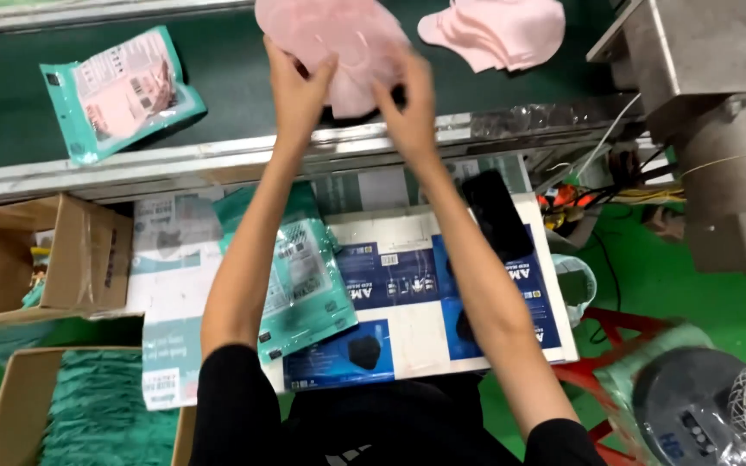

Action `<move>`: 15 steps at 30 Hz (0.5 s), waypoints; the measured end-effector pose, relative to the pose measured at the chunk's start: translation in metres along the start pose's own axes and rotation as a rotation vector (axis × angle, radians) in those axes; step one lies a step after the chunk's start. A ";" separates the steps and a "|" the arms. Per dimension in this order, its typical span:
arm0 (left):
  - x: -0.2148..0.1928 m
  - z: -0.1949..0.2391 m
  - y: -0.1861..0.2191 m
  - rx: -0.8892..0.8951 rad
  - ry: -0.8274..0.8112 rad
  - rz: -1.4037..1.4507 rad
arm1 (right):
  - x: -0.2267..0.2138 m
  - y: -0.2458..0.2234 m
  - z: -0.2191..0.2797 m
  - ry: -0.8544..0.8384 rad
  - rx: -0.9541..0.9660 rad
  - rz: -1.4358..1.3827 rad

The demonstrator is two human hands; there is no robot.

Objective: Packaging face masks into plastic bags at a conveyor belt workstation.

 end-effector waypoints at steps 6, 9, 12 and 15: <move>0.009 0.172 0.114 -0.055 -0.387 -0.250 | -0.097 -0.103 0.119 -0.036 -0.090 -0.156; 0.028 0.250 0.136 0.297 -0.476 -0.186 | -0.071 -0.055 0.203 -0.244 0.243 -0.168; 0.034 0.275 0.075 -0.052 -0.455 -0.207 | -0.057 -0.046 0.244 -0.340 0.271 -0.147; 0.045 0.283 0.083 0.126 -0.470 -0.362 | -0.054 -0.042 0.262 -0.341 0.274 -0.176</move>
Point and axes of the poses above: each hand's wrist, its own z-axis away from the middle knuckle, its own x-axis out of the palm, y = z × x, the point moved 10 cm from there along -z, towards the middle knuckle, and after that the axes turned 3 degrees about -x, right-handed, at the moved point
